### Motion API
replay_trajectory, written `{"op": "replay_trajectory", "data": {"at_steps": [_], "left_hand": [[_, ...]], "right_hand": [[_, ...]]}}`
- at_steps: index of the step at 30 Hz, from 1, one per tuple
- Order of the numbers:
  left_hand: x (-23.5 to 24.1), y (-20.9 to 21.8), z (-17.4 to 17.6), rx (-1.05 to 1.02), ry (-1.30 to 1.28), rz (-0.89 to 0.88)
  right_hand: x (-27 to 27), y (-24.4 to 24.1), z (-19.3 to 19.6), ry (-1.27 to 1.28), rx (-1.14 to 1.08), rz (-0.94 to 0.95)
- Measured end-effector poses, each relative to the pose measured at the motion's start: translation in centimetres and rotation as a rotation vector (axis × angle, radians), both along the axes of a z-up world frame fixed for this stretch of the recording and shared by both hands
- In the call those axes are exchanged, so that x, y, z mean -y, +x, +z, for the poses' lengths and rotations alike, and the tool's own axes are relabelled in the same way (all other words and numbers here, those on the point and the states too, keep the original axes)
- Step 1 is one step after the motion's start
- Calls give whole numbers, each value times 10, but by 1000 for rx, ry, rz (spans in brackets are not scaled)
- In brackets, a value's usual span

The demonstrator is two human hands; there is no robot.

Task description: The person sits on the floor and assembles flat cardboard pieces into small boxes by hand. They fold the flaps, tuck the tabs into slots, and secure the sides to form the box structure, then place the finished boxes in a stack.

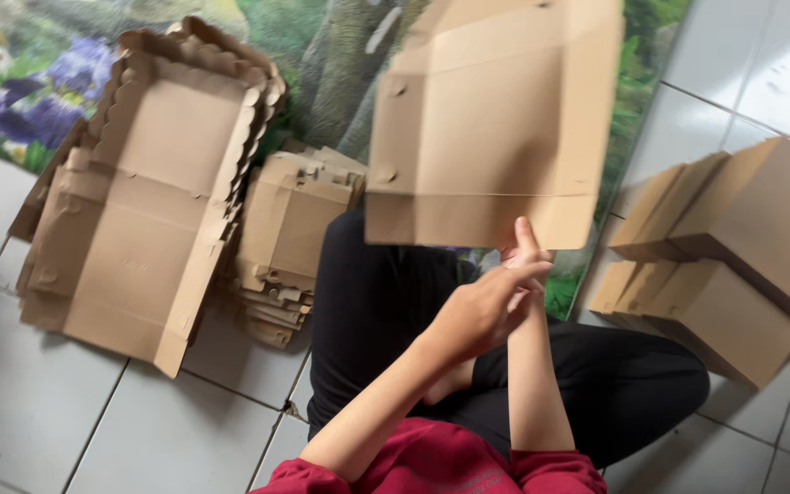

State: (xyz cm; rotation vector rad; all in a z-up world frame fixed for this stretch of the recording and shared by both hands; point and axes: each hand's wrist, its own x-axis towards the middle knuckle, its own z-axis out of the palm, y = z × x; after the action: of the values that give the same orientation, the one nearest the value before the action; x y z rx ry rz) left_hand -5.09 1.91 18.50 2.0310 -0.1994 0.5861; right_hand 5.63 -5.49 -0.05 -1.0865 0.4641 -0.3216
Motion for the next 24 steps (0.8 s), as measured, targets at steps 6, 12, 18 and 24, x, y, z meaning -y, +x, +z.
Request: {"op": "replay_trajectory", "data": {"at_steps": [6, 12, 18, 24], "left_hand": [[-8, 24, -68, -159, -75, -50], [-27, 38, -102, -205, -7, 115], [-59, 41, -124, -275, -172, 260], [-90, 43, -116, -173, -434, 395]], "right_hand": [[126, 30, -122, 302, -179, 78], [106, -6, -108, 310, -281, -1], [93, -15, -62, 369, -460, 46], [113, -19, -69, 353, -444, 63]]}}
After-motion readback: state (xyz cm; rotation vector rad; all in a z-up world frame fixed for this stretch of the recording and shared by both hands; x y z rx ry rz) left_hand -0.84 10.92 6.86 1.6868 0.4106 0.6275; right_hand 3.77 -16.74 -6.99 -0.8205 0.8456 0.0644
